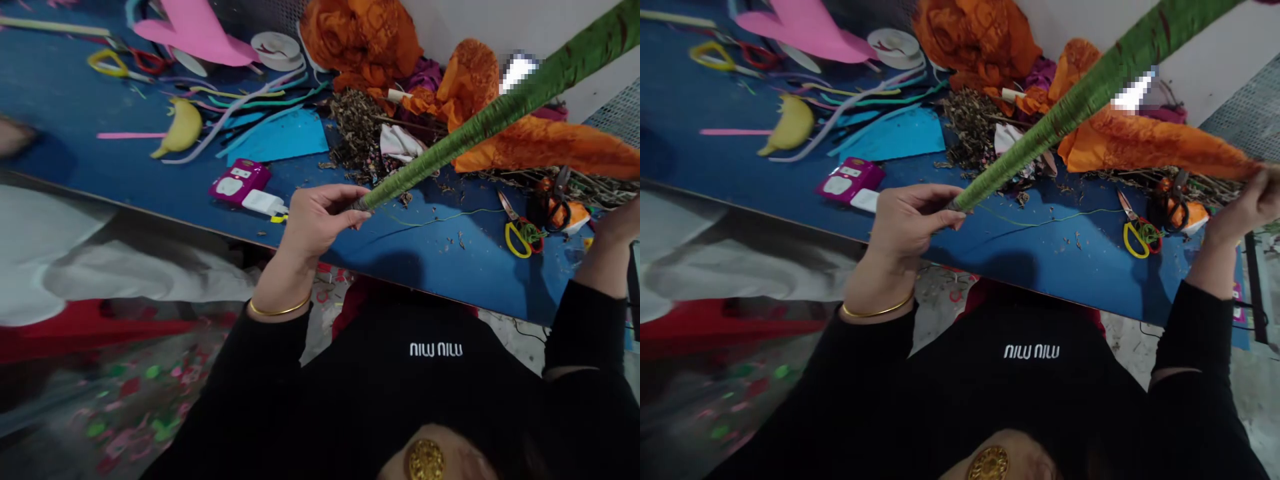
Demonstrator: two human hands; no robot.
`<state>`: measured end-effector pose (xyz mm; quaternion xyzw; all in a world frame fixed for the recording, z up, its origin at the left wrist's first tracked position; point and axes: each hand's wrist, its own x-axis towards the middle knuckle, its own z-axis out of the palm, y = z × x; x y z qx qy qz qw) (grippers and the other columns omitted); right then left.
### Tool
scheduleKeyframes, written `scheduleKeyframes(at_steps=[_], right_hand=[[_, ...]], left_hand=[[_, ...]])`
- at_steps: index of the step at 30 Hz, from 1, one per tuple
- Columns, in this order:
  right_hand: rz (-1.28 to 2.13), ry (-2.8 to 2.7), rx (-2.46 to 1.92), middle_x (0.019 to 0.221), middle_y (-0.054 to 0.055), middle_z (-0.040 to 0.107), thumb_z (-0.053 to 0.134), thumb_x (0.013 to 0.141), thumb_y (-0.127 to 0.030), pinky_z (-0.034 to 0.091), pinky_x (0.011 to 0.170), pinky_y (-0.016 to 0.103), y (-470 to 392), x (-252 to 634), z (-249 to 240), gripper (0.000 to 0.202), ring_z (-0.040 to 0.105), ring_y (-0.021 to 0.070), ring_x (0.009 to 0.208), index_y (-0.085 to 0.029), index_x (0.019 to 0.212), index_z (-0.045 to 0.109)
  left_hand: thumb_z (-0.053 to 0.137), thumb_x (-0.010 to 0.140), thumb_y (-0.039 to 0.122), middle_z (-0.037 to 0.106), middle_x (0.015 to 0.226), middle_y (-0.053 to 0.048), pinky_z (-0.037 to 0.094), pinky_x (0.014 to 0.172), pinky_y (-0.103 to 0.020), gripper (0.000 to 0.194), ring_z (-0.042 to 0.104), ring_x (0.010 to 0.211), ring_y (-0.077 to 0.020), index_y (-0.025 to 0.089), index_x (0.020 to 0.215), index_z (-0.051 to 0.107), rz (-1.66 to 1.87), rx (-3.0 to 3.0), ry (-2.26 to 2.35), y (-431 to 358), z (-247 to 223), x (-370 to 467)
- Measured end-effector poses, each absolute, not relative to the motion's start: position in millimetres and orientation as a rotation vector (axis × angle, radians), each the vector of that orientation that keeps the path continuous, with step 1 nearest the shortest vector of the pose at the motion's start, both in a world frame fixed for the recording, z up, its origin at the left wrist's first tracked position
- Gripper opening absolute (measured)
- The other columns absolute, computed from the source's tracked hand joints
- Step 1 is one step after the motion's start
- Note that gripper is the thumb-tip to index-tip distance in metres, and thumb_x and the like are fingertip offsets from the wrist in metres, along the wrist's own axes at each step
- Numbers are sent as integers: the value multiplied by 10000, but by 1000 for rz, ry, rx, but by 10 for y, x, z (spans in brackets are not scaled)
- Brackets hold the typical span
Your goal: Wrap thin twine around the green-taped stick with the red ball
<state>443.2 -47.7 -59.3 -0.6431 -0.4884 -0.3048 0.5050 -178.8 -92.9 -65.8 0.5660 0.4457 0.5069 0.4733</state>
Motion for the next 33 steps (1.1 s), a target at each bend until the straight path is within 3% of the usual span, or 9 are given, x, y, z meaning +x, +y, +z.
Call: scheduleKeyframes(at_steps=[2,4,12,20,22,25,28,30,33], right_hand=[[-575,-1314,-1935,921,107,730,654,916,-54,492,884,366,-839,4074,-689,122,671,187,880,-154,866,702],[-363,-1559,-2235,1071,133,780,783,759,-2,459,814,356,-1153,3700,-768,213,676,207,893,-186,863,760],[-173,-1842,-2071,1226,183,745,653,950,-343,504,929,413,-1160,2826,-1002,289,680,319,1100,-178,1151,777],[-16,-2456,-1557,1440,187,668,526,941,-149,462,1141,554,-790,2244,-1287,346,560,359,1404,-181,1199,754],[69,-2397,-1520,1315,180,729,497,961,-164,452,1150,563,-805,2167,-1305,237,601,345,1346,-185,996,731],[460,-2048,-1521,904,95,751,529,979,-269,566,903,456,-878,2235,-1252,124,704,253,900,-220,898,609],[809,-1593,-1509,635,-30,570,575,971,-402,472,556,300,-934,2441,-1107,162,498,144,510,-246,932,556],[707,-1497,-1556,626,-40,535,637,927,-446,471,553,287,-926,2522,-983,216,469,131,513,-236,911,585],[504,-1715,-1529,954,66,729,760,833,-463,595,894,406,-871,2337,-861,326,683,216,885,-205,1025,706]], left_hand=[[999,590,331,747,700,9,522,489,-229,316,562,492,-82,237,859,863,1241,1366,1072,-930,-629,-1769],[1020,585,343,747,703,9,516,478,-232,328,555,482,-78,255,863,870,1240,1366,1046,-932,-589,-1747],[1068,514,406,724,645,14,498,435,-218,360,559,452,-82,277,788,874,1257,1361,986,-1004,-328,-1553],[1027,612,396,741,681,1,487,453,-266,304,554,474,-102,289,850,873,1222,1404,934,-1032,-242,-1520],[1015,631,405,754,705,-2,485,459,-284,285,559,488,-113,297,851,869,1225,1412,908,-1008,-212,-1525],[1002,652,373,766,727,8,480,481,-287,257,558,508,-108,308,862,870,1243,1402,869,-962,-181,-1536],[995,652,327,746,703,17,466,489,-278,254,551,510,-99,303,872,870,1267,1379,860,-922,-211,-1534],[993,629,314,735,694,15,454,472,-270,263,544,494,-93,282,856,865,1280,1360,873,-908,-263,-1504],[968,611,281,705,654,15,437,456,-255,264,541,475,-91,245,847,855,1258,1335,925,-910,-340,-1406]])
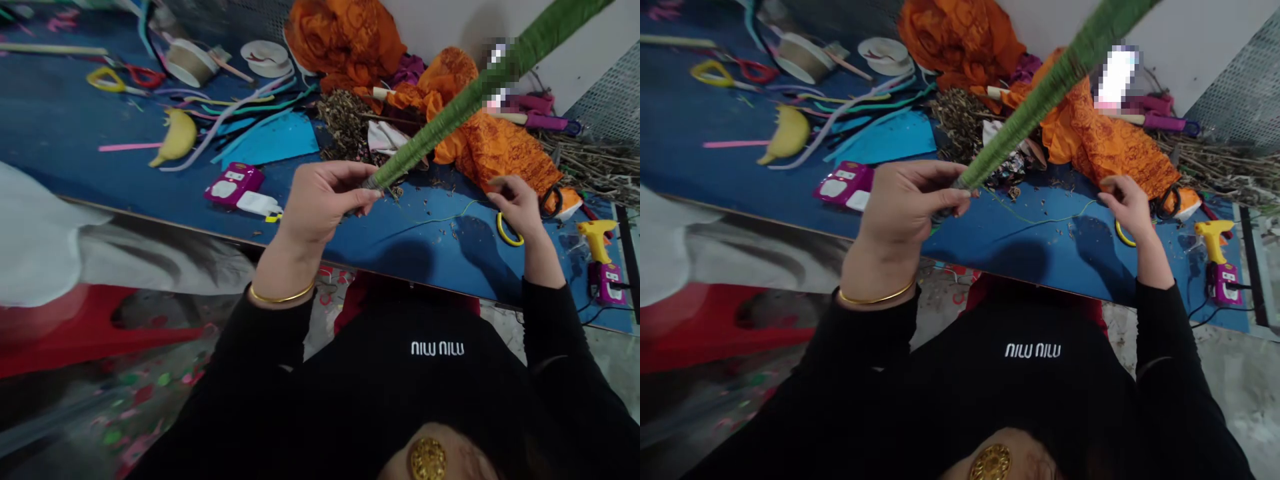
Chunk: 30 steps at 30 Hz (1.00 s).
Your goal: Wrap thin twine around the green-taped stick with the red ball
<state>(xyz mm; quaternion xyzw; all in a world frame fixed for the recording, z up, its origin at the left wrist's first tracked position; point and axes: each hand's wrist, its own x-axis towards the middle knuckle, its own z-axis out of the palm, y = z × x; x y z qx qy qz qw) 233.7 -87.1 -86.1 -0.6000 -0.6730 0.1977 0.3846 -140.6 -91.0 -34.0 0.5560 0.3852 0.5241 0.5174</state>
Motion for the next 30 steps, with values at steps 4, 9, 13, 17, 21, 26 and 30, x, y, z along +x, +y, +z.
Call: scheduleKeyframes(at_steps=[4,9,13,17,21,26,30], right_hand=[[923,-1955,-1105,1445,133,678,879,744,-485,443,1249,487,-889,1540,-939,706,618,288,1373,-225,1364,661],[1538,-1837,-881,747,20,684,652,958,-612,588,760,316,-1198,974,-944,424,645,142,696,-193,926,709],[1833,-1524,-853,512,-83,427,692,967,-548,334,421,205,-1527,1496,-722,390,343,52,386,-180,839,667],[1675,-1239,-926,404,-116,215,747,878,-613,183,342,209,-1820,2248,-522,491,143,42,313,-208,651,587],[932,-1149,-1315,382,-88,253,933,602,-645,183,371,258,-1930,2659,-274,508,187,63,306,-230,590,639],[119,-1128,-1226,391,-64,271,799,606,-718,173,393,305,-1618,2825,-141,509,229,99,308,-277,542,552],[-350,-1217,-1540,566,-28,439,479,958,-533,397,479,315,-1259,2875,-284,427,419,142,454,-224,722,654]], left_hand=[[921,648,253,678,627,16,436,473,-263,228,544,487,-101,234,862,844,1140,1360,970,-910,-371,-1261],[880,663,248,674,637,18,472,509,-276,251,539,494,-102,214,908,834,1049,1423,1036,-834,-428,-1255],[854,679,294,653,618,15,464,523,-275,318,551,506,-117,143,958,828,949,1523,1166,-787,-659,-1338],[820,686,295,676,621,11,478,570,-283,297,565,504,-121,144,942,835,811,1588,1273,-762,-965,-1377],[827,680,288,687,599,13,489,584,-301,243,573,499,-139,182,898,835,729,1610,1325,-707,-1166,-1362],[821,702,263,663,557,18,501,582,-307,223,583,496,-144,185,911,833,676,1562,1289,-666,-1229,-1290],[826,692,230,645,543,22,496,566,-301,234,590,498,-143,161,916,841,673,1533,1287,-684,-1228,-1242]])
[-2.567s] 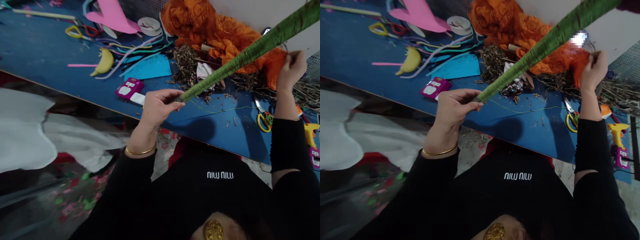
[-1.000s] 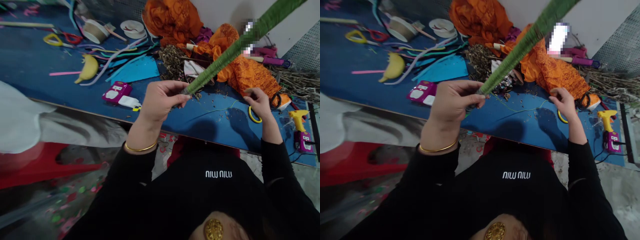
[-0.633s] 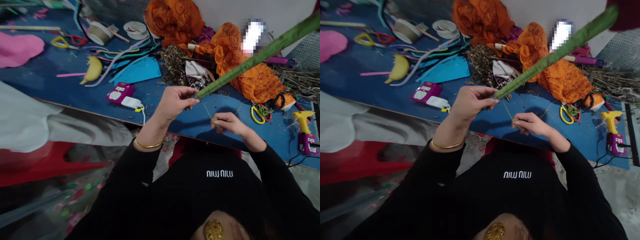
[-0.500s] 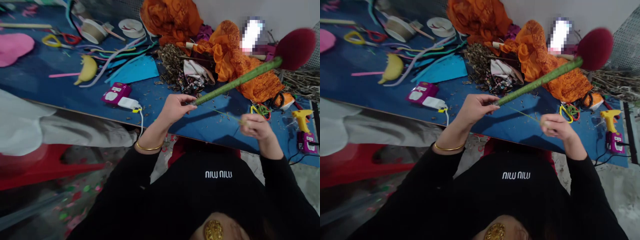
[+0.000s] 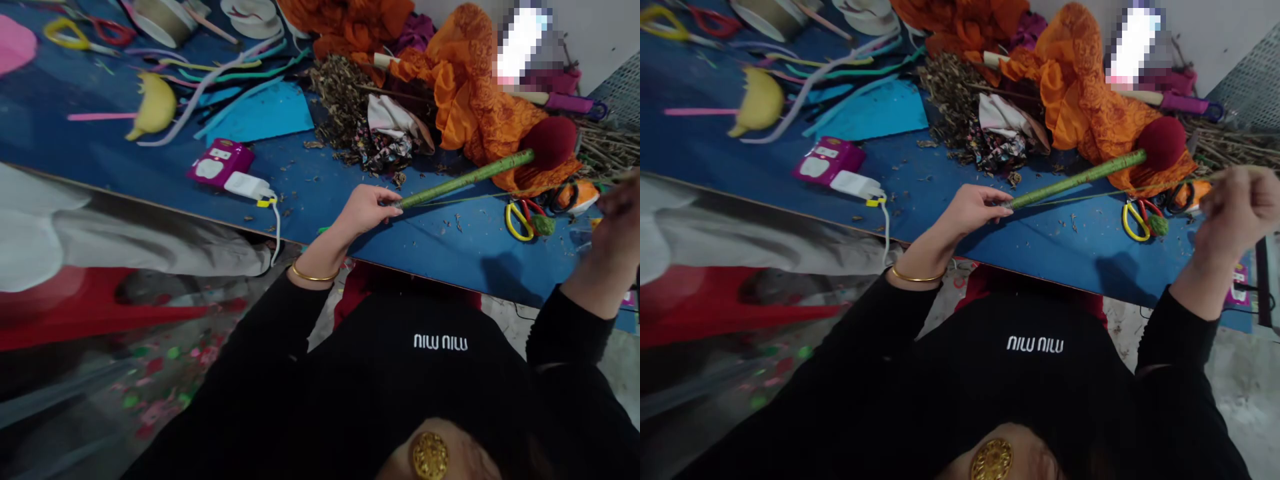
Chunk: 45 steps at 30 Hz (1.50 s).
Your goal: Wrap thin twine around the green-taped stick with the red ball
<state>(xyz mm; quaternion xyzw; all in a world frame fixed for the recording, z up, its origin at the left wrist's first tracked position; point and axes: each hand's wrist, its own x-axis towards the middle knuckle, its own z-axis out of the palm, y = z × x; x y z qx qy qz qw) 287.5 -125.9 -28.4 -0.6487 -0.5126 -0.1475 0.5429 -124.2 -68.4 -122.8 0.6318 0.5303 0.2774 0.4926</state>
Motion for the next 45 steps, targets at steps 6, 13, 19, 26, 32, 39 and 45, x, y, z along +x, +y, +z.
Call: scheduleKeyframes(at_steps=[6,13,19,26,32,39,45], right_hand=[[-152,-1908,-2016,1047,179,771,715,922,-297,548,929,503,-1197,2096,-757,194,696,313,982,-155,1012,813],[307,-2159,-1800,1129,238,699,724,933,-412,520,1021,585,-1238,777,-1407,306,644,405,1118,-129,1047,692],[285,-2144,-1644,1064,160,696,647,967,-355,519,986,532,-1201,707,-1566,160,616,340,1058,-211,984,716],[626,-2021,-1487,901,82,685,467,1042,-357,495,867,385,-1379,755,-1336,265,612,226,871,-237,853,609],[1315,-1373,-1271,833,25,649,589,974,-641,494,661,305,-1543,719,-1173,447,583,135,680,-235,802,522],[1586,-1343,-1426,615,-51,478,771,821,-687,302,506,252,-1539,823,-1159,503,376,78,522,-192,872,697],[909,-1617,-1211,1029,73,711,590,1000,-643,536,1030,418,-1542,792,-1178,505,661,220,1067,-229,746,728]], left_hand=[[840,707,195,706,617,-9,491,561,-293,253,585,503,-127,141,955,854,641,1540,1322,-722,-1199,-1237],[811,726,132,720,652,8,484,606,-275,200,584,539,-119,158,919,857,637,1582,1324,-729,-1132,-1244],[812,743,119,701,652,7,487,629,-289,181,568,515,-114,136,917,858,617,1556,1300,-736,-1107,-1246],[823,742,111,693,638,3,491,611,-289,109,565,503,-116,141,846,840,602,1524,1303,-716,-1030,-1243],[846,735,88,706,666,3,503,627,-303,179,556,495,-117,136,907,848,570,1509,1348,-706,-1033,-1242],[838,762,90,718,686,-8,510,653,-297,253,579,511,-121,99,1014,856,535,1532,1366,-727,-998,-1236],[798,745,117,712,678,6,469,594,-257,179,562,524,-106,132,918,842,578,1534,1302,-741,-1108,-1220]])
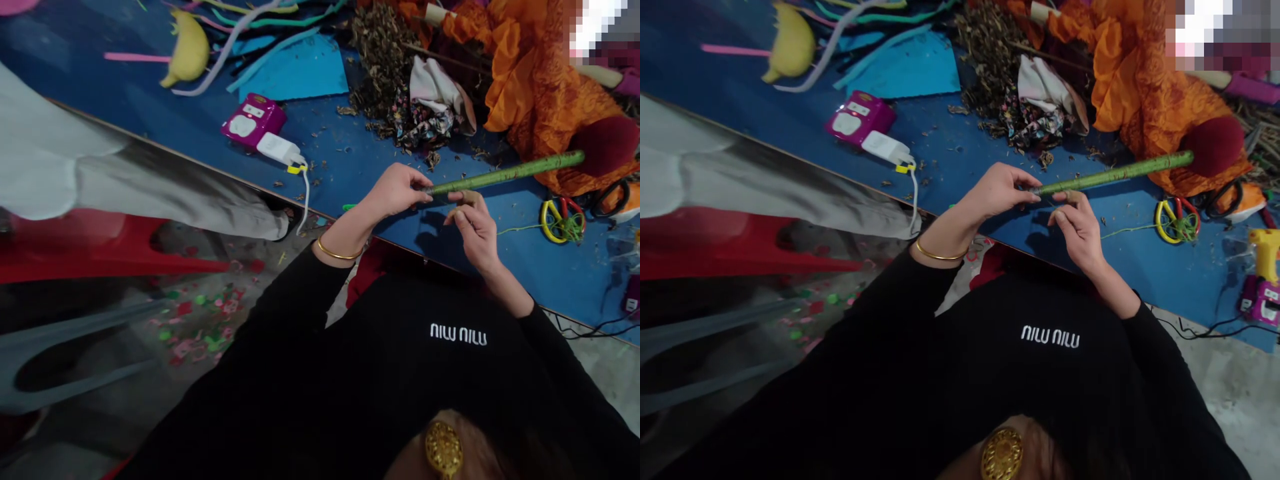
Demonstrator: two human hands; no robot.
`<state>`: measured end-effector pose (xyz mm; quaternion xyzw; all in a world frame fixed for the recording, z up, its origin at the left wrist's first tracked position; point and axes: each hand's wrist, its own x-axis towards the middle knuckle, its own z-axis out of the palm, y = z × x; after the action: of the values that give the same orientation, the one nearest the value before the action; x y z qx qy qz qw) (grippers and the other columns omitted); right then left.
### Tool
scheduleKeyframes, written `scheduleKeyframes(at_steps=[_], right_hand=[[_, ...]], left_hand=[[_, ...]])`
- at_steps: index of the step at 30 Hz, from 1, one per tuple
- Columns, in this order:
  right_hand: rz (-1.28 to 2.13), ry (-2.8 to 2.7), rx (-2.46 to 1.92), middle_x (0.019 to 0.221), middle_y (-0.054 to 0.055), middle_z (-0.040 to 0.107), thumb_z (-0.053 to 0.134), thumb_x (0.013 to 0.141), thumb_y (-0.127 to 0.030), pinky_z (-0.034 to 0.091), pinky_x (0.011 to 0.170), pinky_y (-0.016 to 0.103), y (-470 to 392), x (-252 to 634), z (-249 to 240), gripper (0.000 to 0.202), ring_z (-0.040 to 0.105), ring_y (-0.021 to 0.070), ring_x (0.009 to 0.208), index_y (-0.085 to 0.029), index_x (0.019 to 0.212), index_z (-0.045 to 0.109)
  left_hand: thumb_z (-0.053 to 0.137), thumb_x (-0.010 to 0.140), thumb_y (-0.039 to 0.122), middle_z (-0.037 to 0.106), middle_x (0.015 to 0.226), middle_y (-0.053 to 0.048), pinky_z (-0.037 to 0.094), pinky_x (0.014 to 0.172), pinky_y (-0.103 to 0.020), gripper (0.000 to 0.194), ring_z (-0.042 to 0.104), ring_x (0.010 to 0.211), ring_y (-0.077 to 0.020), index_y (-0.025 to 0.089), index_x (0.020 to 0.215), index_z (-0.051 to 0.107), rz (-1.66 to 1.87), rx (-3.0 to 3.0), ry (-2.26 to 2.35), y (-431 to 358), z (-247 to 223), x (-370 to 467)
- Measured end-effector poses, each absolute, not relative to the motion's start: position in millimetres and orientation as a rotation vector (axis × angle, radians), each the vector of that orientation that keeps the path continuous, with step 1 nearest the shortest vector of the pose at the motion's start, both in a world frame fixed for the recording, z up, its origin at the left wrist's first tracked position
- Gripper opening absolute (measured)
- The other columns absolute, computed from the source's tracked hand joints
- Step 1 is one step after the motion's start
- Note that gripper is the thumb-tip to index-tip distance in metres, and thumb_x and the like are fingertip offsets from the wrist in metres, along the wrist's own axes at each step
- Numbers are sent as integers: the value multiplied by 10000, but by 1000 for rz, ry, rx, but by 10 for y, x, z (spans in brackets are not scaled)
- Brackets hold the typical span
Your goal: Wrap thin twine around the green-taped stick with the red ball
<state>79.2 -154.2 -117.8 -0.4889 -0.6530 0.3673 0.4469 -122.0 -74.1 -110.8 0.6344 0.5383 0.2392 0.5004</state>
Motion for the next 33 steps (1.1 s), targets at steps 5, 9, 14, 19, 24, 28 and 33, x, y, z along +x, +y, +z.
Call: scheduleKeyframes(at_steps=[5,9,14,19,24,28,33], right_hand=[[1187,-1258,-912,772,18,627,575,1004,-667,589,879,364,-1400,535,-1319,499,657,161,798,-241,755,647],[1296,-921,-1052,634,-37,496,686,915,-661,436,566,249,-1372,448,-1415,515,450,78,542,-219,693,544],[1290,-826,-1076,578,-57,439,770,851,-577,295,510,235,-1414,464,-1417,494,350,44,493,-196,635,540],[1256,-819,-1130,580,-49,447,770,838,-568,256,512,240,-1506,435,-1346,493,333,48,513,-196,616,535],[1244,-846,-1198,593,-41,458,751,840,-620,260,517,239,-1571,386,-1309,526,322,57,534,-202,619,521],[1249,-849,-1195,592,-43,455,749,832,-626,267,510,236,-1575,394,-1320,528,308,56,535,-201,616,522],[1325,-879,-1134,650,-42,509,756,883,-586,394,538,221,-1476,491,-1190,475,436,61,558,-209,691,540]], left_hand=[[762,789,127,774,792,-35,475,640,-274,192,630,643,-143,126,960,848,584,1575,1299,-798,-1211,-1189],[808,808,181,828,973,-73,515,785,-325,235,719,862,-219,178,1040,845,526,1797,1491,-921,-1228,-1143],[771,892,253,836,1028,-70,497,779,-347,223,724,902,-246,232,1105,831,466,1874,1626,-1049,-1222,-1063],[796,886,268,827,996,-62,479,752,-341,229,701,854,-234,232,1110,830,460,1847,1643,-1029,-1222,-1054],[794,880,261,822,999,-67,474,751,-338,246,689,850,-231,216,1119,829,454,1841,1618,-1010,-1214,-1065],[793,869,248,826,1043,-76,471,756,-333,265,682,843,-222,202,1127,829,468,1844,1630,-1027,-1209,-1057],[753,886,292,821,974,-42,471,761,-332,232,690,865,-235,245,1097,839,438,1912,1624,-1080,-1173,-1063]])
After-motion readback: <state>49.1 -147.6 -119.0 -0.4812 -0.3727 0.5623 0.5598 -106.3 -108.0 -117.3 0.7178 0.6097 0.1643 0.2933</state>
